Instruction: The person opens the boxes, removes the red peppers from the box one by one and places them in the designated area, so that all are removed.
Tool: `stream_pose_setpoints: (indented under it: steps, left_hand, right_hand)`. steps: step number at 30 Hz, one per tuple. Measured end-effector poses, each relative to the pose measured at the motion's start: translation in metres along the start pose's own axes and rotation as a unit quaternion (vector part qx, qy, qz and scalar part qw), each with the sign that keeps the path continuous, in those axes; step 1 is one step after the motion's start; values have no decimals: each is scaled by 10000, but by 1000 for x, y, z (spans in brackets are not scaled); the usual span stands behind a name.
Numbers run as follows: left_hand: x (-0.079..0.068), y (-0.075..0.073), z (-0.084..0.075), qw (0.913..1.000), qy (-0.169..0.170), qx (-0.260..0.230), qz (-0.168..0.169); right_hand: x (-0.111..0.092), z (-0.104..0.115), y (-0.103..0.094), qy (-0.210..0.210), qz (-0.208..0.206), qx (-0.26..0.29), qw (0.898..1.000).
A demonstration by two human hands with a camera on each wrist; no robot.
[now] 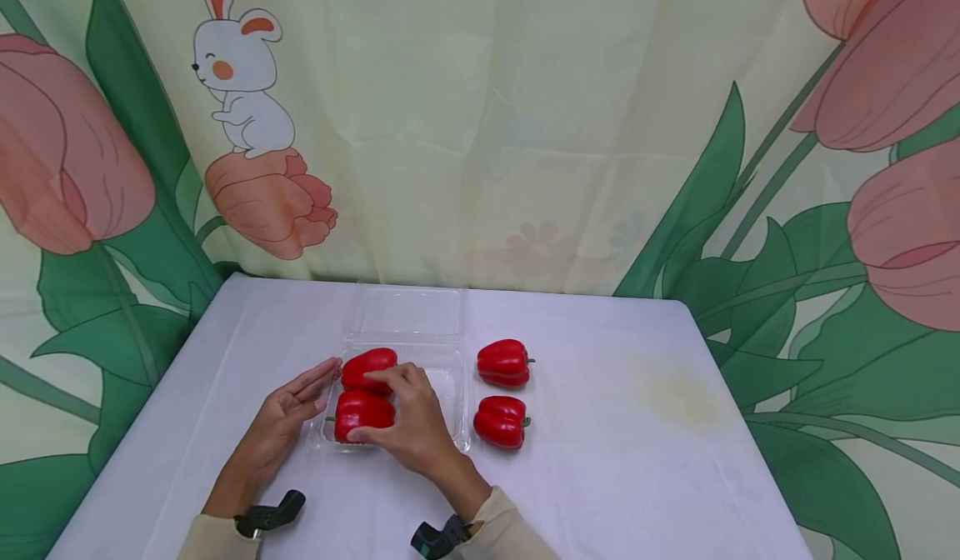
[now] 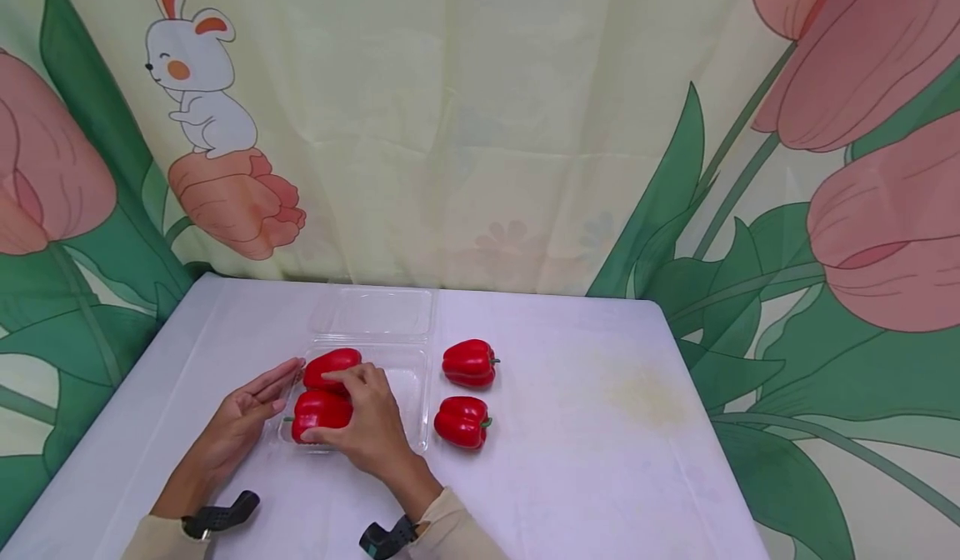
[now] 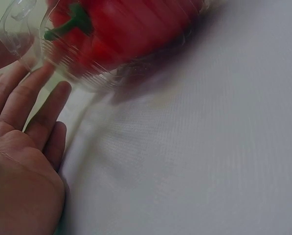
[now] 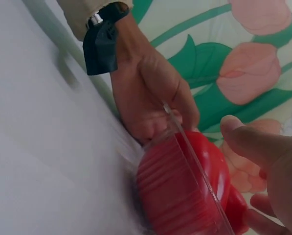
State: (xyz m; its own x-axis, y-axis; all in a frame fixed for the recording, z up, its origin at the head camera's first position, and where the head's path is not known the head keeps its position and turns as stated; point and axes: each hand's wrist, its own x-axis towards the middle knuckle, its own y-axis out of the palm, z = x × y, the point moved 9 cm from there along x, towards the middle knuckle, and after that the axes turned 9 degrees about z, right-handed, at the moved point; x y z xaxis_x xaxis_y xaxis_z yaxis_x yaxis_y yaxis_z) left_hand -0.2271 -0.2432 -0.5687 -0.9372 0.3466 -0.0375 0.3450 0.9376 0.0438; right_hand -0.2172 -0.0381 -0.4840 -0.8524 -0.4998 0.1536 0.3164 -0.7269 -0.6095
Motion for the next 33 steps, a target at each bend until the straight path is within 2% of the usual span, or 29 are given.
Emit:
stream_pose_setpoints:
  steps: [14, 27, 33]
  left_hand:
    - [1, 1, 0, 10000, -34, -82, 13]
    - [2, 1, 0, 10000, -66, -44, 5]
    - [1, 0, 0, 9999, -87, -95, -61]
  right_hand:
    - [4, 0, 19, 567, 236, -586, 9964]
    - [2, -4, 18, 594, 129, -368, 9975]
    - [4, -2, 19, 776, 151, -566, 9953]
